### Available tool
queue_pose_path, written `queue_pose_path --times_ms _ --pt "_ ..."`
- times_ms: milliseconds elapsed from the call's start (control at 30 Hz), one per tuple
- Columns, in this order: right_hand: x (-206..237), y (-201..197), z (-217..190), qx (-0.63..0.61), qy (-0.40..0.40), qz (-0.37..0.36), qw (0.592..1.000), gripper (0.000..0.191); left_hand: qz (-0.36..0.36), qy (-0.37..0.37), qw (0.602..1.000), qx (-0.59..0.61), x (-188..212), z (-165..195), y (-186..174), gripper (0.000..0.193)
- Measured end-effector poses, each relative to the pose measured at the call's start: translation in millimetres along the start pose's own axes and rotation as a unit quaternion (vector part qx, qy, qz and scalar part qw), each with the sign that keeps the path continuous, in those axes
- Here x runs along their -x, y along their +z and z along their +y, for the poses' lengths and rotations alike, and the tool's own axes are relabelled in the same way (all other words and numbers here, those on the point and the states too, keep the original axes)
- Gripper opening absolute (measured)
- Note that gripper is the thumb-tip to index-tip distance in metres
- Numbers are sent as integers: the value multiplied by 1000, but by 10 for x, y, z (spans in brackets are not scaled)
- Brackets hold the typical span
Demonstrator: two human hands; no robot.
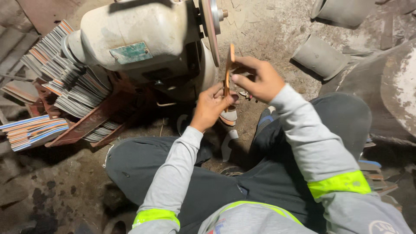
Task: The person sits on the floor and uses a belt sander to grind the edges of small, curved plastic pieces. They handle the pieces one at a time, pressing them against the moving belt to smooth the edges, then placing them into a nearby pile.
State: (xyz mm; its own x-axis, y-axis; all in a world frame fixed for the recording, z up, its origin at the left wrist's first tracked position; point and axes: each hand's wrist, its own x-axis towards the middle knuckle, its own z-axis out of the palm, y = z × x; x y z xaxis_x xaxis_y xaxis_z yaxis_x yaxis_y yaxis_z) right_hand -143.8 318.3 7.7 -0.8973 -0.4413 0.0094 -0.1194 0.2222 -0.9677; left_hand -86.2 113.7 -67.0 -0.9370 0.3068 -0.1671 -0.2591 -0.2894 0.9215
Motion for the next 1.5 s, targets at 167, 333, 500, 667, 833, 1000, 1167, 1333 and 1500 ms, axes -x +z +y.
queue_pose_path --times_ms 167,333,500,667,833,1000,1167,1333,1500 --pt "-455 211 276 86 -30 55 994 54 34 48 997 51 -280 -208 -196 73" --pt "-609 194 401 87 -55 81 991 52 67 -57 991 100 -412 -240 -263 72" --pt "-501 248 370 93 -56 74 991 55 19 -21 995 95 -249 -148 -185 67" --pt "-91 213 312 53 -66 24 996 56 -10 -6 998 62 105 -109 1 62" --pt "320 -101 283 -63 48 -115 990 57 93 62 966 -233 449 -136 66 72" --pt "232 19 192 -57 -8 -59 997 56 65 11 990 -125 282 -239 -27 70" --pt "-236 225 124 137 -69 51 987 54 -8 0 997 74 -143 -329 -219 60" --pt "-399 219 135 90 -53 58 993 52 -8 6 999 49 -297 -371 -276 58" --pt "-71 163 52 83 -30 -17 996 56 3 -13 1000 -8 57 -259 -101 57"
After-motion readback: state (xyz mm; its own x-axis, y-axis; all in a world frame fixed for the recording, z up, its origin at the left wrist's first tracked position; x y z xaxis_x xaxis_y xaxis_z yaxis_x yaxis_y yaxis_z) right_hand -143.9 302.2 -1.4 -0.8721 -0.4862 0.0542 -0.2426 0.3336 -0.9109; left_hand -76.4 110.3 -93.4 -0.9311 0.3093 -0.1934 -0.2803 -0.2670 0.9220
